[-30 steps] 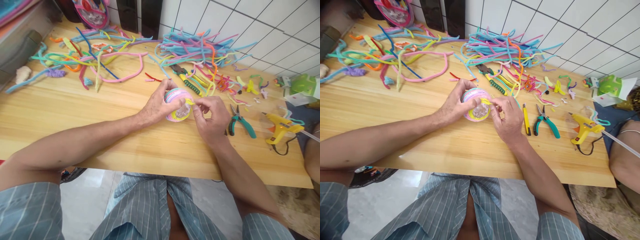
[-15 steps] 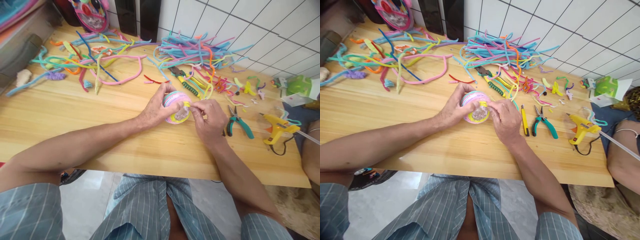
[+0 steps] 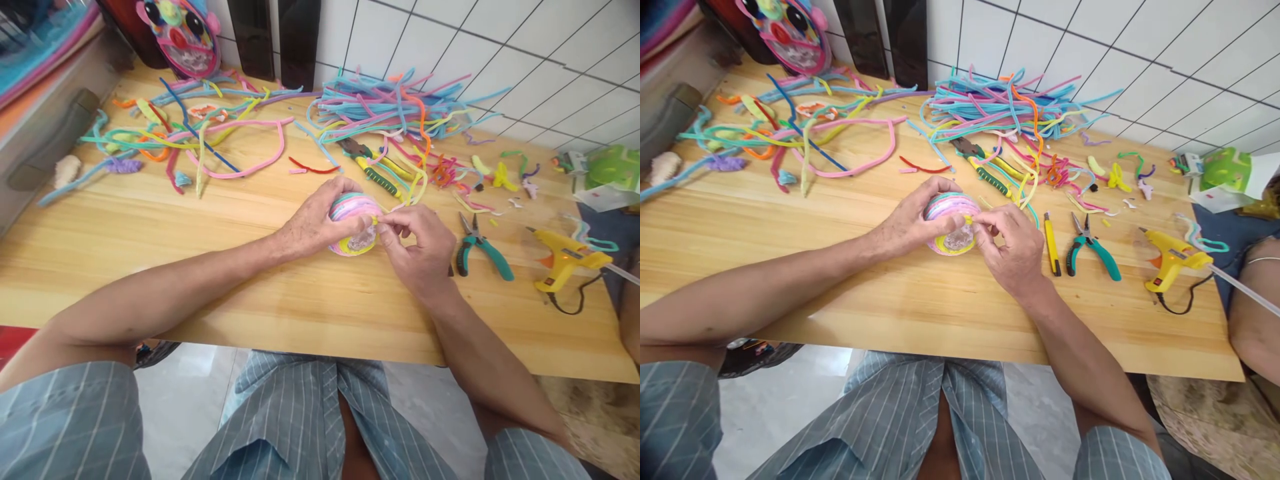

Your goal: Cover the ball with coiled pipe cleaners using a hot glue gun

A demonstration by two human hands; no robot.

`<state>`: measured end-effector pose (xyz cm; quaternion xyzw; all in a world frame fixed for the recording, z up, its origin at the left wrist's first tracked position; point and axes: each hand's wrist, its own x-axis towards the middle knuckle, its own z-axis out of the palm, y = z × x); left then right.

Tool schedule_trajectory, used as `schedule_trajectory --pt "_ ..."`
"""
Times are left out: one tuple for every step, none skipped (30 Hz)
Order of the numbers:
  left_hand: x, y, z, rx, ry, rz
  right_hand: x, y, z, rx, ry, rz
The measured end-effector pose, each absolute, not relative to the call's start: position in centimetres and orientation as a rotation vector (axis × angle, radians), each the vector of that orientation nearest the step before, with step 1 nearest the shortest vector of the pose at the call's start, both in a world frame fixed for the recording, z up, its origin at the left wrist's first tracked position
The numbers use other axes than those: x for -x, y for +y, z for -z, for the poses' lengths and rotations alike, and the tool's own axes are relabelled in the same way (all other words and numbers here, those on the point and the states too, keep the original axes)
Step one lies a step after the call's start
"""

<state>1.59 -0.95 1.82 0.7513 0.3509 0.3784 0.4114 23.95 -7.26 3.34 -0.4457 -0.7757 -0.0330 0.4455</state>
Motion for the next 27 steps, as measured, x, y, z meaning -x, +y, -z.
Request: schedule_trajectory --pt "-1.6 -1.0 -1.8 -1.867 0.882 -0.957 -24.0 -7.2 -3.3 1.092 -1.924 0.086" --pt "-1.6 -1.0 -1.8 -1.847 0.883 -0.966 -24.0 -7.2 -3.2 1.084 -1.929 0.090" --pt "-1.6 -1.0 -1.7 -1.830 0.886 -0.978 -24.1 -7.1 -3.1 1.079 -1.937 0.096" --pt "-1.7 -1.0 -1.5 -1.817 0.887 -0.991 -24.2 -7.1 -3.1 1.076 -1.944 0.104" --pt "-1.7 -1.0 -1.4 -1.806 0.885 -1.003 -24.2 -7.0 -3.0 1.074 -1.949 0.116" --pt "-1.7 -1.0 -1.2 -1.796 0.881 -1.016 -24.3 -7.0 -2.9 1.073 -1.954 0.130" --pt "-1.7 -1.0 -1.1 -1.787 0.880 -1.029 -24.4 -7.0 -2.9 1.075 -1.960 0.145" --pt "-1.7 -1.1 -1.0 -1.778 0.880 -1.042 -24.4 -7.0 -2.8 1.082 -1.969 0.161" --pt "-1.7 -1.1 -0.9 -1.772 0.880 -1.053 -24.5 -7.0 -2.7 1.090 -1.979 0.179" --pt "-1.7 -1.1 -0.8 -1.768 0.882 -1.058 -24.6 -7.0 -2.7 1.095 -1.991 0.197" --pt "-1.7 -1.1 -0.7 -1.767 0.883 -1.058 -24.7 -7.0 -2.6 1.093 -2.003 0.213" --pt "-1.7 -1.1 -0.6 -1.767 0.881 -1.053 -24.8 -7.0 -2.5 1.086 -2.012 0.226" --pt "-1.7 -1.1 -0.6 -1.769 0.874 -1.049 -24.8 -7.0 -2.5 1.077 -2.018 0.237" --pt "-1.7 -1.1 -0.6 -1.771 0.866 -1.045 -24.9 -7.0 -2.4 1.070 -2.023 0.241" --pt "-1.7 -1.0 -0.6 -1.775 0.857 -1.043 -25.0 -7.0 -2.4 1.066 -2.028 0.243" --pt "-1.6 -1.0 -0.6 -1.782 0.849 -1.042 -25.0 -7.0 -2.4 1.065 -2.032 0.244" --pt "-1.6 -1.0 -0.7 -1.790 0.840 -1.042 -25.0 -7.0 -2.3 1.064 -2.035 0.251" --pt "-1.6 -1.0 -0.7 -1.798 0.832 -1.040 -25.1 -6.9 -2.3 1.060 -2.038 0.263" --pt "-1.6 -0.9 -0.8 -1.805 0.826 -1.033 -25.1 -6.9 -2.2 1.054 -2.039 0.277" --pt "-1.5 -0.9 -0.9 -1.808 0.820 -1.020 -25.1 -6.8 -2.1 1.048 -2.037 0.291" --pt "-1.5 -0.8 -1.0 -1.806 0.814 -1.001 -25.1 -6.8 -2.1 1.047 -2.034 0.302" --pt "-1.4 -0.7 -1.1 -1.801 0.808 -0.977 -25.2 -6.7 -2.0 1.050 -2.031 0.308" --pt "-1.4 -0.5 -1.2 -1.796 0.802 -0.949 -25.2 -6.6 -1.9 1.054 -2.027 0.310" --pt "-1.3 -0.4 -1.2 -1.793 0.795 -0.920 -25.3 -6.5 -1.8 1.059 -2.022 0.312" --pt "-1.2 -0.2 -1.2 -1.795 0.787 -0.894 -25.4 -6.5 -1.7 1.066 -2.014 0.317" --pt "-1.2 0.1 -1.2 -1.800 0.777 -0.873 -25.4 -6.4 -1.7 1.075 -2.003 0.322" --pt "-1.2 0.3 -1.1 -1.809 0.764 -0.857 -25.5 -6.3 -1.7 1.085 -1.994 0.323"
